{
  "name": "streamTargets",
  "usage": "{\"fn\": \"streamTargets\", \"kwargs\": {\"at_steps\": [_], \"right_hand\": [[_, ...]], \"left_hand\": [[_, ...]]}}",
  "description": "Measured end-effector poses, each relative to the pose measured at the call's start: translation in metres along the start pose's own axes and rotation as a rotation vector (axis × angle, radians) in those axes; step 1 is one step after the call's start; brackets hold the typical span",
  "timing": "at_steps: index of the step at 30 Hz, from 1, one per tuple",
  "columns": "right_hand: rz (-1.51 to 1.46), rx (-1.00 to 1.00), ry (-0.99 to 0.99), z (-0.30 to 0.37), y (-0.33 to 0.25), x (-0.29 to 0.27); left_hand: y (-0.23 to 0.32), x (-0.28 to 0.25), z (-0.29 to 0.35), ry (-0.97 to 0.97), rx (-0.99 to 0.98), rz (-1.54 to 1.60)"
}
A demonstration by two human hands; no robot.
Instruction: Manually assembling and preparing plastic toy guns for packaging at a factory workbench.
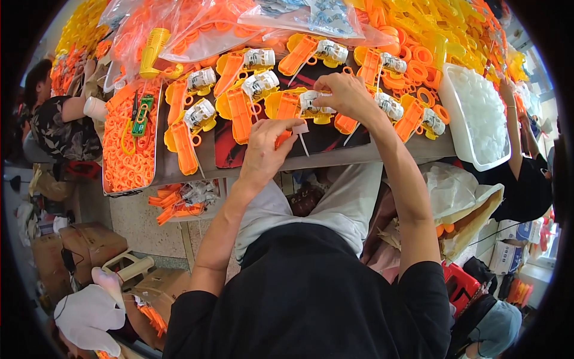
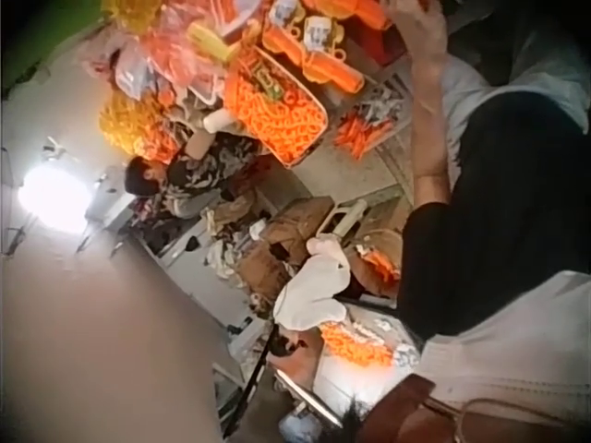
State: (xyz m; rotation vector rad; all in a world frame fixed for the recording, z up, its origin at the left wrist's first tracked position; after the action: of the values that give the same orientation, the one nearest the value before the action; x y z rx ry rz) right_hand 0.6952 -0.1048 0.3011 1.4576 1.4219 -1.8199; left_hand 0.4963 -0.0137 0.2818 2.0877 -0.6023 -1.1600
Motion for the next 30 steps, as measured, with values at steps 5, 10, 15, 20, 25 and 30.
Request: {"fn": "streamTargets", "kwargs": {"at_steps": [5, 10, 15, 20, 25, 30], "right_hand": [[-0.046, 0.07, -0.072, -0.012, 0.013, 0.009], [0.024, 0.054, -0.086, -0.012, 0.004, 0.005], [0.025, 0.041, -0.06, -0.01, 0.003, 0.009], [0.031, 0.081, -0.06, -0.011, 0.006, 0.011], [0.037, 0.092, -0.077, -0.011, -0.002, 0.01], [0.077, 0.026, -0.004, -0.007, -0.004, 0.003]], "left_hand": [[0.004, 0.007, -0.017, 0.05, 0.054, 0.015], [0.009, 0.026, -0.036, 0.039, 0.374, -0.307], [0.009, 0.03, -0.036, 0.004, 0.471, -0.395], [0.013, 0.036, -0.04, -0.125, 0.583, -0.507], [0.005, 0.037, -0.039, -0.125, 0.59, -0.455], [0.014, 0.037, -0.042, -0.132, 0.596, -0.524]]}}
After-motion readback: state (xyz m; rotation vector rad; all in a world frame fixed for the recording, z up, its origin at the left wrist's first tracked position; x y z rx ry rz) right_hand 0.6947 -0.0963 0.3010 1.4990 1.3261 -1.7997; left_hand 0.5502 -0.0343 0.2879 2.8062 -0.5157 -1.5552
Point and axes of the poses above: each hand's wrist, its own z-axis away from the middle knuckle, its own x-axis out of the palm, y = z × x, the point moved 4 cm from there along -z, towards the middle knuckle
